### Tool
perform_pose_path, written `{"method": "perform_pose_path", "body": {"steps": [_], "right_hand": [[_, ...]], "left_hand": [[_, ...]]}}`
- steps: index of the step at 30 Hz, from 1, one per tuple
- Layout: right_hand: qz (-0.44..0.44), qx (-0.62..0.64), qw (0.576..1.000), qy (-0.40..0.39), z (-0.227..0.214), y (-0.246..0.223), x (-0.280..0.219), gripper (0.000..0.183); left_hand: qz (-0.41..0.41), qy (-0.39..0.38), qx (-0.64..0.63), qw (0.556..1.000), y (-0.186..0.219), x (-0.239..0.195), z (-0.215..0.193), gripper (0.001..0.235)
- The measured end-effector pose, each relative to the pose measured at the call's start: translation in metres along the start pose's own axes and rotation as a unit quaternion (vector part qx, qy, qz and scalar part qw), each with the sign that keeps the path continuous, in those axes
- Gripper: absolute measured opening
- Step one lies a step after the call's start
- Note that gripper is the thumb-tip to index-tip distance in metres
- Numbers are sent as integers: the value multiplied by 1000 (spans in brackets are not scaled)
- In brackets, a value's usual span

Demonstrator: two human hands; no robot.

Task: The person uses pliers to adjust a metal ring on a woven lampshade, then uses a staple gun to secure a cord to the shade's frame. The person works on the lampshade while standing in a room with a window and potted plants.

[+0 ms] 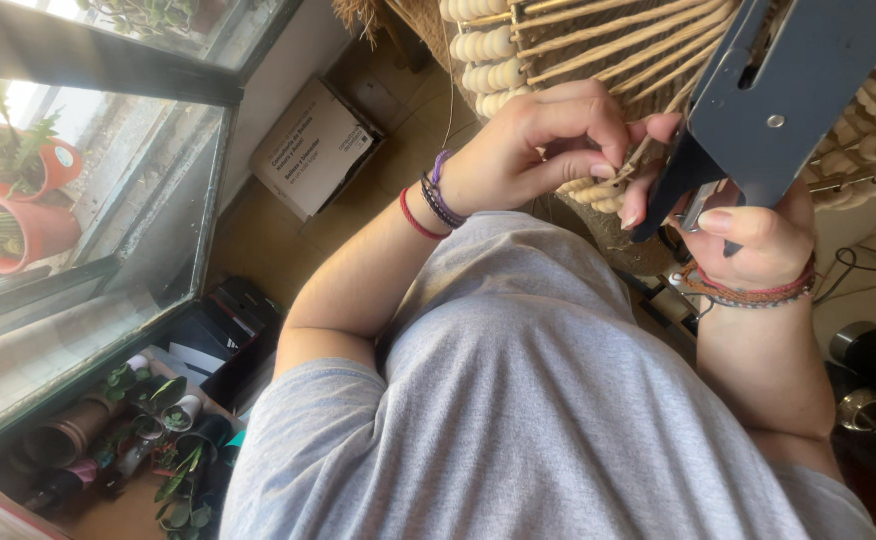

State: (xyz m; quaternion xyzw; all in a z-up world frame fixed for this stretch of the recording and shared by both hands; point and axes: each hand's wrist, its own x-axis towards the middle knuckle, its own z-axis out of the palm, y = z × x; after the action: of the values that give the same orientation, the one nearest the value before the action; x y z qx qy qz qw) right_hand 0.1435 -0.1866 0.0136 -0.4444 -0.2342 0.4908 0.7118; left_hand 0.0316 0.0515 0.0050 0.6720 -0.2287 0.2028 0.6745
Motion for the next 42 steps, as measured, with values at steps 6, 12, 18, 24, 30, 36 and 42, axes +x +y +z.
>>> {"method": "perform_pose_path", "body": {"steps": [6,12,18,24,30,36,42], "right_hand": [[0,12,1000,24,-1,4,-6,76],[34,20,997,65,14,-5,8,78],[13,-2,999,50,5,2,2,78],[-25,-44,994,99,21,9,1,76],[-62,-32,993,95,21,19,-20,67],[-79,84,987,111,52,39,-17,67],[-113,148,967,176,41,45,-25,80]], "left_hand": [[43,-7,111,993,17,7,-3,21],[113,28,253,960,20,7,-8,35],[-30,-9,303,953,15,-29,-22,39],[-149,23,145,978,21,-11,9,39],[-81,27,48,995,9,-6,11,26],[-133,-52,-69,987,-11,-8,-7,28],[-128,-161,-67,976,-15,-3,-30,27]]}}
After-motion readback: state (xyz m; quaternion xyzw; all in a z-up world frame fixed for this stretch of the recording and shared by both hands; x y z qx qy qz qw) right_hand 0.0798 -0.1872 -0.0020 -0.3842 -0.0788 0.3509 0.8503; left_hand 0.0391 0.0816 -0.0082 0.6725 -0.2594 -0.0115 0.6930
